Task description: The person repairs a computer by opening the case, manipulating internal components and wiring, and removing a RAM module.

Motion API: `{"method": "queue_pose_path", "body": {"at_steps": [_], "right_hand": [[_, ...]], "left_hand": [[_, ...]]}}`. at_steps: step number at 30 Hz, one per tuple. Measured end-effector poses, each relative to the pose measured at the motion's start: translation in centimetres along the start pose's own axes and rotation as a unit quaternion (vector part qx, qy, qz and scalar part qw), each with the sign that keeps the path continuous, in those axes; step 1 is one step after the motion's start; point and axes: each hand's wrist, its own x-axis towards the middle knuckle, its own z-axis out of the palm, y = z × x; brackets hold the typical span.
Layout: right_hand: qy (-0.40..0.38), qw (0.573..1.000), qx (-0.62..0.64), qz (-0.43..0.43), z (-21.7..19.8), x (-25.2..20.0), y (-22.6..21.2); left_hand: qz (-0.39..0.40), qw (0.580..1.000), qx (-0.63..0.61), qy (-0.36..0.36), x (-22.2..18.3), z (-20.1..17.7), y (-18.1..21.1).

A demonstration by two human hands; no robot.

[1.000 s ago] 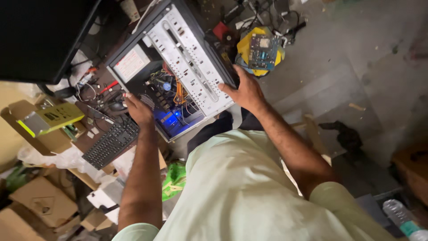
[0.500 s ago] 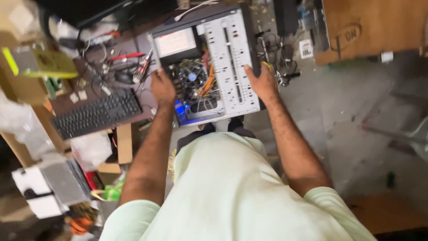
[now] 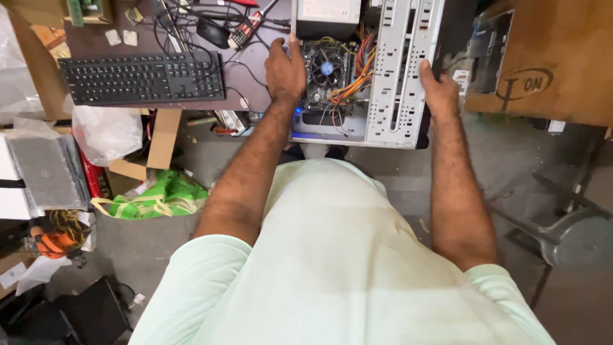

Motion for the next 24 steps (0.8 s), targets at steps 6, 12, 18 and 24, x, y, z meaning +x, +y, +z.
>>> {"method": "queue_pose_path", "body": {"at_steps": [6,12,18,24], "right_hand": [[0.047,0.992,-0.073,-0.092,0.8,-0.7,-0.7],[0.053,0.995,-0.075,0.032,0.8,-1.7,-2.5],[0.057,0.992,-0.106,-0.024,0.2,-0.3,-0.8],[0.044,0.996,-0.082,-0.002,0.6,-0.4,-0.6]], "left_hand": [[0.005,1.0,-0.013,-0.008,0.3,0.2,-0.4],[-0.005,0.999,-0.013,-0.036,0.4,0.2,-0.5],[0.008,0.999,-0.007,-0.039,0.7,0.3,-0.5],[-0.006,0.999,-0.016,-0.034,0.8,0.8,-1.1]]}}
